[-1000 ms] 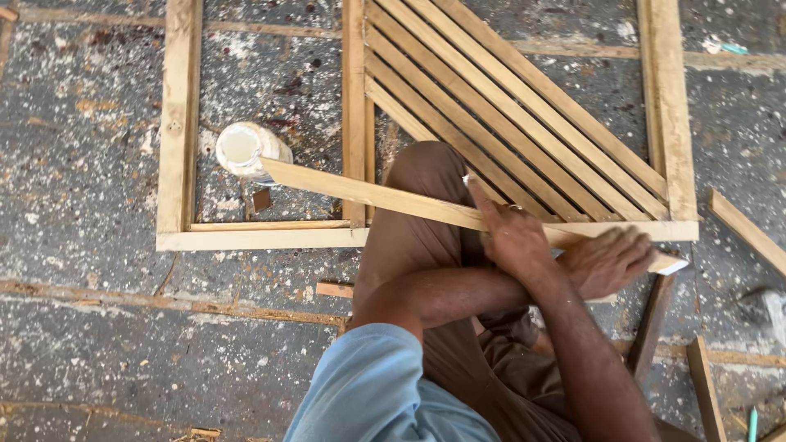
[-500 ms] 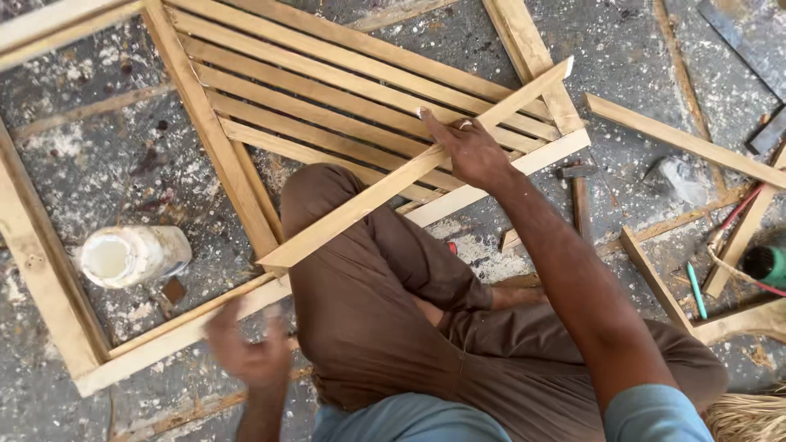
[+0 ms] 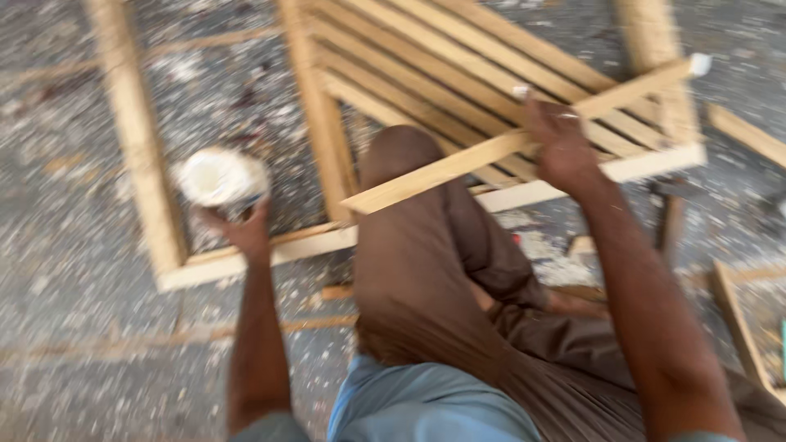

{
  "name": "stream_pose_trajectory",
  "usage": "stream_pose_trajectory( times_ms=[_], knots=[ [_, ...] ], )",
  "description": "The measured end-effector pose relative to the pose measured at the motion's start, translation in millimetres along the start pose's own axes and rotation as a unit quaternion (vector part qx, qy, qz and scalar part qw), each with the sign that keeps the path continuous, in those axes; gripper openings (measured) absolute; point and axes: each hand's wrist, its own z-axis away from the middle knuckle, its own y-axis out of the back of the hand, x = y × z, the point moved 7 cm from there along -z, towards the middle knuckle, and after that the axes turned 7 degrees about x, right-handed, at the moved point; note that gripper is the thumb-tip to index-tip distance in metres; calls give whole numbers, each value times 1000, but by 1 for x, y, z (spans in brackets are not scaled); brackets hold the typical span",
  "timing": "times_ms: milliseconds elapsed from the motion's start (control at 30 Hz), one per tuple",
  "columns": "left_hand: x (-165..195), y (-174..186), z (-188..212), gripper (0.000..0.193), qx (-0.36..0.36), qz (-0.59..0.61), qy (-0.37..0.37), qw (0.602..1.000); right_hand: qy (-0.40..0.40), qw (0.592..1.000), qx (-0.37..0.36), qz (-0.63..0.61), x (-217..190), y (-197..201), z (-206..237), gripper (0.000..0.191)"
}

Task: The person marks wooden slats with a pencil, fits them into a larger wooden frame, and uses a hammer and chisel to shape and secure joints. They apply glue from a white bottle and handle individual wood pieces by hand to assemble the structure on a workshop floor.

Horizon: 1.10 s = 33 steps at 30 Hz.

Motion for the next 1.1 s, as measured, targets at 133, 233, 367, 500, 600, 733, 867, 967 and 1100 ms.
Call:
stream_pose_trajectory(
  times_ms=[133,233,367,500,600,733,867,967,1100],
  knots=[
    [-17,-13,-12,143,40,71,38,996,17,997,55,-46,-22,14,10,96],
    [-20,-15,-20,132,103,68,25,992,23,993,96,-71,-47,28,23,84],
    [-21,-22,-28,118,57,38,72,995,70,980,136,-124,-84,59,30,72],
    [66,-18,-22,114,-11,-21,-306,952,114,973,127,-157,-133,85,29,62],
    [123,-17,-3,111,-61,-62,-420,903,126,975,61,-173,-178,89,22,56],
    [190,-17,14,98,-115,-31,-473,873,157,981,50,-101,-229,104,8,53],
    [233,-22,29,85,-141,-54,-527,837,156,987,30,-18,-243,110,-4,54],
    [253,-23,40,77,-147,-56,-558,815,106,989,-87,53,-231,86,-6,37],
    [272,-24,57,54,-162,-119,-606,770,77,968,-190,143,-215,49,4,15]
  ],
)
